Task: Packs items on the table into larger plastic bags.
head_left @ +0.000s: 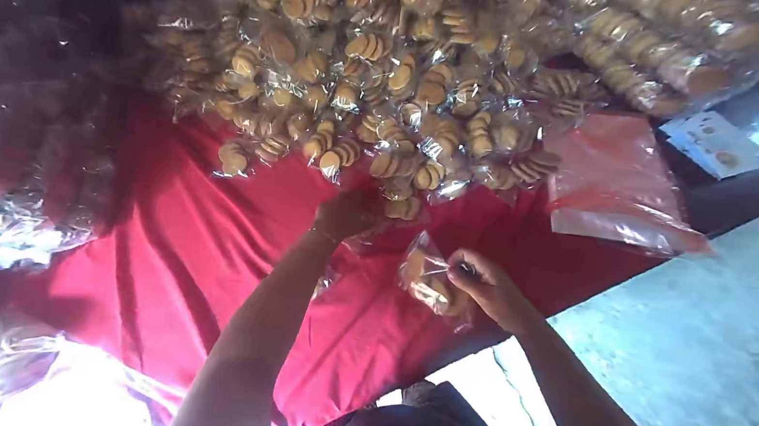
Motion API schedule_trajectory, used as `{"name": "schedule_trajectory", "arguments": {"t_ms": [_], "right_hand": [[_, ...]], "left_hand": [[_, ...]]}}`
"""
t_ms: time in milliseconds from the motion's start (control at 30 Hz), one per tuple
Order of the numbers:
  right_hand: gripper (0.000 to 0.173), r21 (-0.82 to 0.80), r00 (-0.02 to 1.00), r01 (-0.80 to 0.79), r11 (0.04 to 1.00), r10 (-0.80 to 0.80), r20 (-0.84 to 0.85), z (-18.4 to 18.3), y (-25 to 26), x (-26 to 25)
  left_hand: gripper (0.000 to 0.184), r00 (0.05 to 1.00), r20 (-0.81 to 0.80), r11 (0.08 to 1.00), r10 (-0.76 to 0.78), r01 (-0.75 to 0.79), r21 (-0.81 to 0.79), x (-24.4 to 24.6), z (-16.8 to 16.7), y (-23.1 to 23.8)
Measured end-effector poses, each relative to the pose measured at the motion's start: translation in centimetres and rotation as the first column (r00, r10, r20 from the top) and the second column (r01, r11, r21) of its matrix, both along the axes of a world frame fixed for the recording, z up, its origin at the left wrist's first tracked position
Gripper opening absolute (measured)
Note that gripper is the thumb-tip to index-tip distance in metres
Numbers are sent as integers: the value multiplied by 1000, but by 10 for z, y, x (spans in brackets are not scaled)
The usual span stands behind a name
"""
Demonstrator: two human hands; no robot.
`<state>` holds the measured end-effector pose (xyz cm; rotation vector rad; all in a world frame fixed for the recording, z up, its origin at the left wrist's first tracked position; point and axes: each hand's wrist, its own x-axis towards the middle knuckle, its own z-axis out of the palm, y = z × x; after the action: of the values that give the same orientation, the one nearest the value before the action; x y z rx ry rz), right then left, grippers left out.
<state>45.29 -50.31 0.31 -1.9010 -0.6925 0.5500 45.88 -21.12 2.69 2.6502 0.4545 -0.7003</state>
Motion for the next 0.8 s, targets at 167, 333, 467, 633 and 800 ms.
{"name": "schedule_trajectory", "arguments": {"t_ms": [167, 333, 467, 633, 800], "right_hand": [[18, -29, 989, -7, 1000, 2, -150, -3, -15, -25], [12, 375, 874, -270, 887, 389, -290, 6, 6, -37], [16, 279, 666, -658, 700, 713, -220, 14, 43, -42], [10, 299, 481, -749, 591, 796, -368, 18, 58, -57], [17, 138, 919, -358, 923, 375, -125, 27, 51, -22]], "left_hand": [[46, 968, 125, 800, 219, -105, -590, -46, -16, -4], [29, 570, -126, -78, 812, -109, -991, -134, -23, -54], [42, 809, -76, -7, 583, -89, -996, -214, -22, -62], [40, 950, -61, 130, 305, -105, -986, -280, -30, -53], [24, 438, -76, 9, 896, -188, -982, -274, -7, -43]]}}
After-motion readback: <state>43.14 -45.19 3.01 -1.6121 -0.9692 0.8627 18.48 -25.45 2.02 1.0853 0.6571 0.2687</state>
